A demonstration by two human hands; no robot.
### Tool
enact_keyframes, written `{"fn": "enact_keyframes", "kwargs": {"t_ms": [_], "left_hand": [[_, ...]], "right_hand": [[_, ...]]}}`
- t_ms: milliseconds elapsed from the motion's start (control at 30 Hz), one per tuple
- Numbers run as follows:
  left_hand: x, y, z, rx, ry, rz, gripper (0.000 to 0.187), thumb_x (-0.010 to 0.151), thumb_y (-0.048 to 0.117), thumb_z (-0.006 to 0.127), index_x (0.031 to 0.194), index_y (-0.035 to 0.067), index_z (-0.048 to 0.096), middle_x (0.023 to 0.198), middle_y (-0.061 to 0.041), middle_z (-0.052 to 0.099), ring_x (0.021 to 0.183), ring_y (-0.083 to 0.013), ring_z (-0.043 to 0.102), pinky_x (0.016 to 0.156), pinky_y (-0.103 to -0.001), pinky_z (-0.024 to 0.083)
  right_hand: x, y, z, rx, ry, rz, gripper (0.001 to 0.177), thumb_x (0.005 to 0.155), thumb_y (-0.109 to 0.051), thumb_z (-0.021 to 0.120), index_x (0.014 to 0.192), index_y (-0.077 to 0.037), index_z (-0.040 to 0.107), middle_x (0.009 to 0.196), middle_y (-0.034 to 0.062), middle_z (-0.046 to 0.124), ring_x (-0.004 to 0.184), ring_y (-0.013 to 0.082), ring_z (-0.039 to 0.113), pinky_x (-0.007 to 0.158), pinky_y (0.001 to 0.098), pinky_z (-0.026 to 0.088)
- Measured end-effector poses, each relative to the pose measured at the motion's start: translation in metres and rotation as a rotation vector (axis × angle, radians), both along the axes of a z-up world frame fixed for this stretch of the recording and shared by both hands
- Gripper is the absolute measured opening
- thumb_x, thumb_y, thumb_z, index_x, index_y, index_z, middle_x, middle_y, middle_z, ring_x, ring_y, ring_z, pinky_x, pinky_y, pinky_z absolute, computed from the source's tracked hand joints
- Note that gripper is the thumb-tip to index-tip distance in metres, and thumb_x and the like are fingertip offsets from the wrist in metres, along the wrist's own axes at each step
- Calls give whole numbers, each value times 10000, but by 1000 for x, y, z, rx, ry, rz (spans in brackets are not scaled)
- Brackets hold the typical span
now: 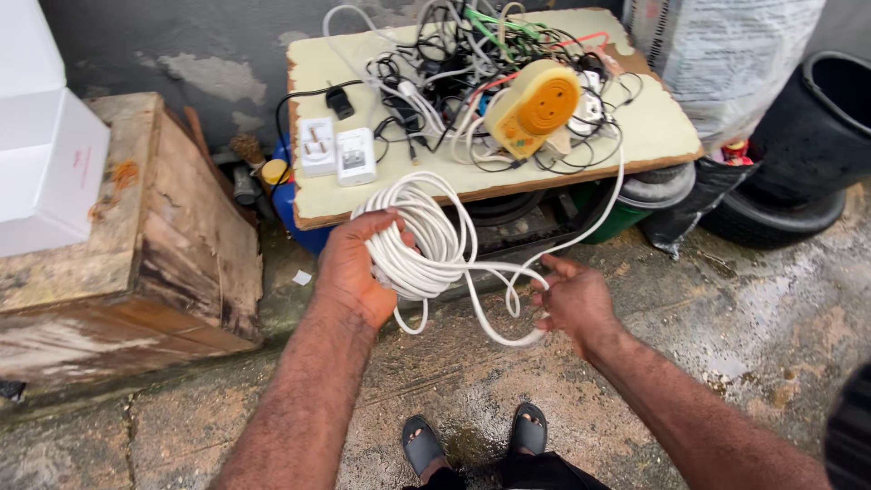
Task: The person uncoils a white electronic cable by hand and loops it into smaller circles.
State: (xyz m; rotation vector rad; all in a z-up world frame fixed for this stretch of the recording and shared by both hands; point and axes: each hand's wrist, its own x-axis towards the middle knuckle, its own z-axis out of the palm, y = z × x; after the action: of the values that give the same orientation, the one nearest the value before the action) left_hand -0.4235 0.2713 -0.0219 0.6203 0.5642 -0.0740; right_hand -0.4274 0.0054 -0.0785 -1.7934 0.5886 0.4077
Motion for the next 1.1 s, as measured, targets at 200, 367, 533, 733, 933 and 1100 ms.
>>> {"fn": "enact_keyframes", "kwargs": {"t_ms": [200,367,533,733,933,1100], "left_hand": [[27,-40,-9,-83,-65,-112,222,874,102,706,1070,22,641,802,-77,650,636,-196,627,620,-367,580],[40,-102,-7,108,19,-216,299,911,171,696,1167,25,646,878,-101,695,738,-220,698,733,-408,608],[55,-161,-6,41,-141,-330,495,966,410,596,1282,29,579,1057,-159,724,960,-281,731,869,-475,617],[83,-215,-2,-42,-187,-308,791,948,661,456,1359,-13,505,1240,-214,694,1144,-339,715,985,-539,585],[106,-239,-19,21,-155,-337,901,889,750,450,1368,-12,488,1187,-241,696,1073,-364,720,945,-550,592],[134,-251,-32,32,-69,-404,936,868,799,407,1357,6,490,1141,-230,706,1010,-352,731,905,-531,600]], "right_hand": [[7,-74,-32,334,221,-281,635,1011,-83,521,1611,-124,314,1248,275,719,850,291,656,632,390,591],[26,-103,-11,645,89,-270,785,970,-319,529,1622,-130,134,1325,247,656,1171,348,661,962,492,557],[59,-129,11,849,-128,-189,892,939,-439,599,1615,-46,170,1284,294,649,1170,370,658,1016,544,534],[96,-180,27,1004,-204,-150,857,898,-585,547,1550,-96,283,1317,243,635,1253,359,602,1081,548,456],[134,-212,13,976,-210,-76,834,912,-630,551,1521,-103,335,1375,230,608,1278,346,575,1069,536,452],[163,-220,-5,878,-208,-115,814,896,-671,531,1498,-128,453,1354,192,635,1200,330,588,993,524,462]]}}
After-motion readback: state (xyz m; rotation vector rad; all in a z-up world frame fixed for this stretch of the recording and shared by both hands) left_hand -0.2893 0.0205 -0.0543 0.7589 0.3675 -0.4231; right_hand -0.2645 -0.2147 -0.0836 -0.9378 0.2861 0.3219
